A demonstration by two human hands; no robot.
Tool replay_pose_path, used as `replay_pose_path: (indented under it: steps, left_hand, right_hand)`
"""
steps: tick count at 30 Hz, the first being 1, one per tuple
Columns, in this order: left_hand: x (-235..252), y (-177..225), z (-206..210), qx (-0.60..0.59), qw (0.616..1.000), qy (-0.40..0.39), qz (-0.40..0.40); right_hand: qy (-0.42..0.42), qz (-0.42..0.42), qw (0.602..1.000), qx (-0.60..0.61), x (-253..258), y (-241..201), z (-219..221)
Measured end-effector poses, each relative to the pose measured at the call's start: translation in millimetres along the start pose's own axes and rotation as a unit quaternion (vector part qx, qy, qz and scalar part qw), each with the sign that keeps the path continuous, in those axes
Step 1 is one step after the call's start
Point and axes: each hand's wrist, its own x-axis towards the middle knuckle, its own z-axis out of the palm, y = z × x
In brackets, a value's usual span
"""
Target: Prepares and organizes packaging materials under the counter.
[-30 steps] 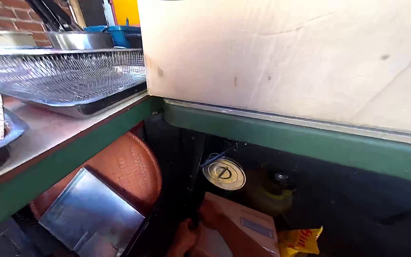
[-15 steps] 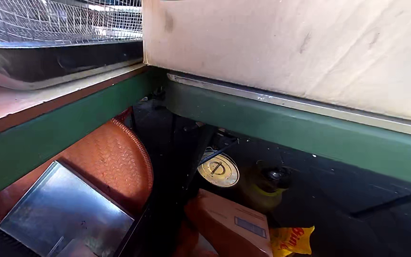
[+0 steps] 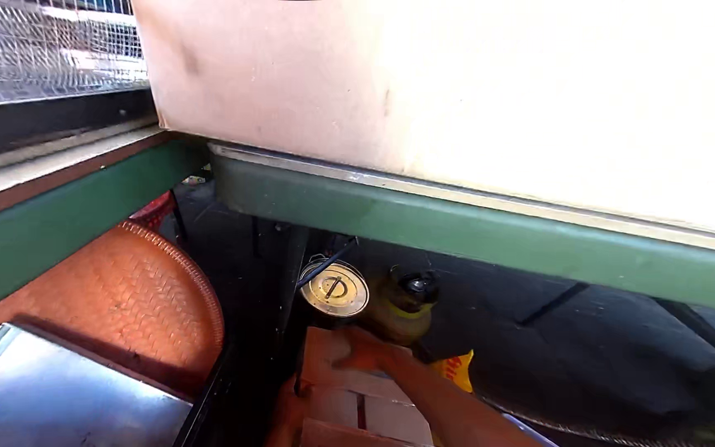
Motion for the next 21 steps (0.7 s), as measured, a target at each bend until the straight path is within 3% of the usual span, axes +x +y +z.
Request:
replay_pose_path:
  steps: [4, 7, 9, 11, 13, 16, 21]
  left_hand:
    - [4, 2, 8, -0.042, 0.999, 0.022, -0.011]
    - [-1, 19, 12, 0.036, 0.997, 0.062, -0.037]
    - [-5, 31, 16, 0.161, 0.983, 0.083, 0.019]
    - [1, 31, 14, 0.277, 0.942, 0.107, 0.154]
    - [3, 24, 10, 0.358, 0.902, 0.101, 0.221]
    - [5, 22, 18, 0.409, 0.879, 0.109, 0.222]
    - [9, 18, 25, 0.36, 0.885, 0.188, 0.226]
  right_hand:
    - [0.008, 0.102, 0.991, -0.089, -77, 66, 55]
    - [0.044, 0.168, 0.976, -0.132, -99, 96, 72]
    - [0.053, 0.168, 0.971, -0.16, -108, 107, 80]
    - [0.075, 0.178, 0.965, -0.179, -111, 107, 90]
    - [0.111, 0.219, 0.953, -0.175, -116, 103, 104]
    - [0.101, 0.303, 0.935, -0.154, -116, 104, 102]
    - [0.053, 0.323, 0.94, -0.094, -110, 107, 90]
